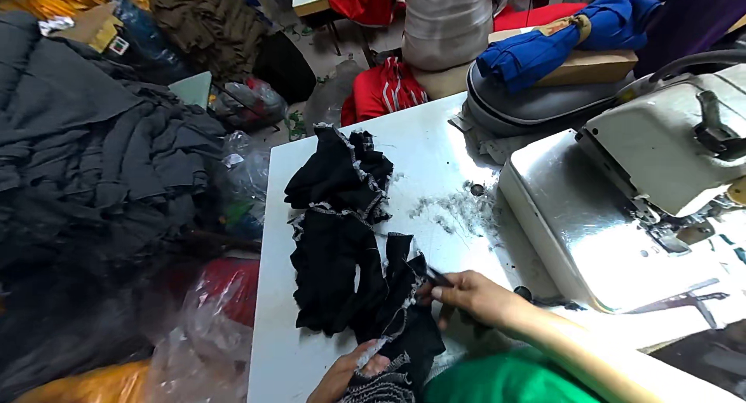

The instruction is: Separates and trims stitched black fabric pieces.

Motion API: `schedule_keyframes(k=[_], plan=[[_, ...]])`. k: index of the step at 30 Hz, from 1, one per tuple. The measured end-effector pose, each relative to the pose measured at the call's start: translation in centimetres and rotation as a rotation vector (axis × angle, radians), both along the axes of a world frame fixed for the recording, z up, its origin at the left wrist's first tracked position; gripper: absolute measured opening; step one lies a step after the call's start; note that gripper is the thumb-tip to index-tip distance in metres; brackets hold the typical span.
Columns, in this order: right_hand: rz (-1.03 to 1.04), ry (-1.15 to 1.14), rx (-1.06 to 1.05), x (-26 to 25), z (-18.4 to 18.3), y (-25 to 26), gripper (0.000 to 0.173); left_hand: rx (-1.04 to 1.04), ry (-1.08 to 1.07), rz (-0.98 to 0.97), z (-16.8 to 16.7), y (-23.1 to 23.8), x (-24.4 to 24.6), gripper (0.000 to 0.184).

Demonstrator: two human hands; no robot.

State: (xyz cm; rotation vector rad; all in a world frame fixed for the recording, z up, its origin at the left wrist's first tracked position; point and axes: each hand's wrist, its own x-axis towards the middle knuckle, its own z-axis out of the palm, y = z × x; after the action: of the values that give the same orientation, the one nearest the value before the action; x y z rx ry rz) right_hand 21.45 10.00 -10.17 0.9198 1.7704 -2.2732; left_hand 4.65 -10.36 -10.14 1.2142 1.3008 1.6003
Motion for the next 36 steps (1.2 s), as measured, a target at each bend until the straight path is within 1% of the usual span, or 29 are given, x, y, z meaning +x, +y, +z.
schedule_keyframes(k=[2, 4, 6, 8, 11, 13, 14, 15, 17, 19, 21, 22, 23, 27, 28, 30, 34, 36], plan=[[0.108, -0.048, -0.019, -0.6, -1.0, -0.4, 0.035, 0.000, -0.030, 0.044, 0.3, 0.0, 0.4, 0.028], [0.169, -0.077, -0.040, -1.0, -1.8, -0.5, 0.036, 0.017, -0.074, 0.106, 0.2, -0.5, 0.3, 0.029], [0.210, -0.112, -0.004, -1.3, -1.5, -0.2, 0.038, 0.035, -0.119, 0.142, -0.5, -1.6, -0.8, 0.031], [0.225, -0.139, 0.085, -1.0, -0.8, 0.4, 0.040, 0.014, -0.194, 0.205, -0.2, -2.4, -1.8, 0.029], [0.112, -0.175, 0.262, 0.0, -0.4, 2.1, 0.038, 0.031, -0.303, 0.230, 0.2, -3.5, -3.7, 0.040], [-0.041, -0.178, 0.400, 0.8, -0.6, 2.9, 0.038, 0.051, -0.323, 0.236, 0.5, -3.8, -3.8, 0.041], [-0.116, -0.158, 0.426, 1.0, -0.5, 3.1, 0.037, 0.049, -0.329, 0.222, 0.9, -3.5, -3.4, 0.039], [-0.174, -0.133, 0.401, 1.2, -0.2, 3.0, 0.036, 0.031, -0.333, 0.188, 1.2, -3.0, -3.0, 0.035], [-0.266, -0.047, 0.280, 1.5, 0.7, 2.1, 0.033, -0.028, -0.262, 0.100, 1.9, -1.6, -1.6, 0.027], [-0.297, 0.042, 0.171, 1.7, 1.6, 1.0, 0.031, -0.038, -0.062, -0.026, 1.3, -1.0, -0.9, 0.026], [-0.223, 0.124, 0.134, 2.4, 2.7, 0.5, 0.031, -0.038, 0.128, -0.099, 0.9, -0.5, 0.0, 0.022], [-0.163, 0.157, 0.147, 2.8, 3.1, 0.4, 0.031, -0.036, 0.177, -0.119, 0.9, -0.3, 0.5, 0.020], [-0.081, 0.189, 0.178, 3.4, 3.3, 0.4, 0.033, -0.035, 0.189, -0.131, 0.8, -0.2, 1.1, 0.018], [0.274, 0.340, 0.339, 4.7, 4.3, 0.1, 0.064, -0.022, 0.127, -0.145, 0.5, 0.0, 2.7, 0.017], [0.330, 0.380, 0.359, 4.7, 4.3, -0.1, 0.066, -0.014, 0.127, -0.151, 0.4, 0.0, 2.8, 0.017], [0.411, 0.413, 0.384, 4.5, 3.9, -0.3, 0.064, 0.002, 0.138, -0.157, 0.3, -0.1, 2.9, 0.016], [0.479, 0.359, 0.391, 4.4, 4.0, -0.2, 0.053, 0.011, 0.165, -0.166, 0.5, -0.2, 2.8, 0.014], [0.522, 0.350, 0.367, 4.5, 4.0, -0.2, 0.052, 0.023, 0.174, -0.175, 0.6, -0.3, 2.8, 0.015]])
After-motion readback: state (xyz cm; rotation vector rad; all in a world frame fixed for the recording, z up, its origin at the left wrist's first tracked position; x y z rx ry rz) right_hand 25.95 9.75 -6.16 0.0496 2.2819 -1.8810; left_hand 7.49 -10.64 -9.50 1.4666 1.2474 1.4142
